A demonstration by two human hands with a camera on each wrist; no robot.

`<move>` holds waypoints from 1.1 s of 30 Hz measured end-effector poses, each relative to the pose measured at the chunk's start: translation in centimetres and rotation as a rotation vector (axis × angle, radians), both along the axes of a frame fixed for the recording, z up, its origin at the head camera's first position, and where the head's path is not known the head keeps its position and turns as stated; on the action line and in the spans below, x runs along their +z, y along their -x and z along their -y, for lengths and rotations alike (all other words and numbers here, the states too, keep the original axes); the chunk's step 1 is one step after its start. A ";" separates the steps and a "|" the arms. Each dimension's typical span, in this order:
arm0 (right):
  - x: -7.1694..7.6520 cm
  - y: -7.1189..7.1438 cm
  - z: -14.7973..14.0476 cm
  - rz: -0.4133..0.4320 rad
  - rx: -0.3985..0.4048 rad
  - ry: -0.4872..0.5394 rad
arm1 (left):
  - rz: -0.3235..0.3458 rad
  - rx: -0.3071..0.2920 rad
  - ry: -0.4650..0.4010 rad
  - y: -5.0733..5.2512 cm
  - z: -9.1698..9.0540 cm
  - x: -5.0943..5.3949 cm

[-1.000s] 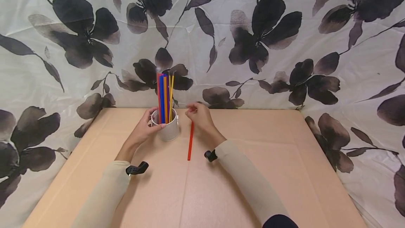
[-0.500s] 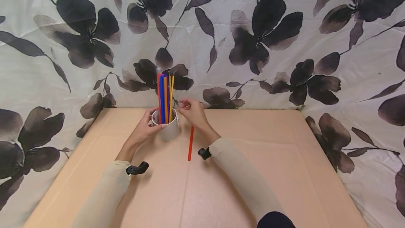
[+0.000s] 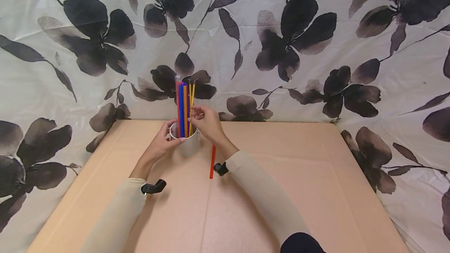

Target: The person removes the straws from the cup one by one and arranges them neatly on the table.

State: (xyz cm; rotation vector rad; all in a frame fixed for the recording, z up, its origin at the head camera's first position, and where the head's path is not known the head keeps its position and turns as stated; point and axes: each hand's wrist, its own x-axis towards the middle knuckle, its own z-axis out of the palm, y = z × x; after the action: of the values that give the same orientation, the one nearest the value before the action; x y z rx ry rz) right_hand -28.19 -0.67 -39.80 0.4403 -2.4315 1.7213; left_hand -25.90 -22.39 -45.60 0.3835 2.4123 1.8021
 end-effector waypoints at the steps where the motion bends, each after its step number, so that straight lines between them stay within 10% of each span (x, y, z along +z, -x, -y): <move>1: 0.1 0.0 0.1 0.000 0.002 0.002 | 0.000 -0.003 -0.002 0.1 0.0 0.0; 9: 0.4 0.2 0.9 -0.020 -0.004 0.033 | 0.029 -0.023 -0.015 0.1 0.1 0.3; 20: 0.1 0.9 2.6 -0.038 -0.050 0.041 | 0.042 -0.046 -0.031 -1.5 -0.5 3.4; 33: 0.0 0.8 4.0 -0.065 -0.199 -0.129 | -0.002 -0.040 -0.056 0.1 0.1 0.4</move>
State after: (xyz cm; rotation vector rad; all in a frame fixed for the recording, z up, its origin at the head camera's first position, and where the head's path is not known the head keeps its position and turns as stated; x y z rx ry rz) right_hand -29.00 -4.71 -39.75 0.2524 -2.4550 1.4550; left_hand -25.98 -22.45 -45.20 0.4351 2.3425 1.8561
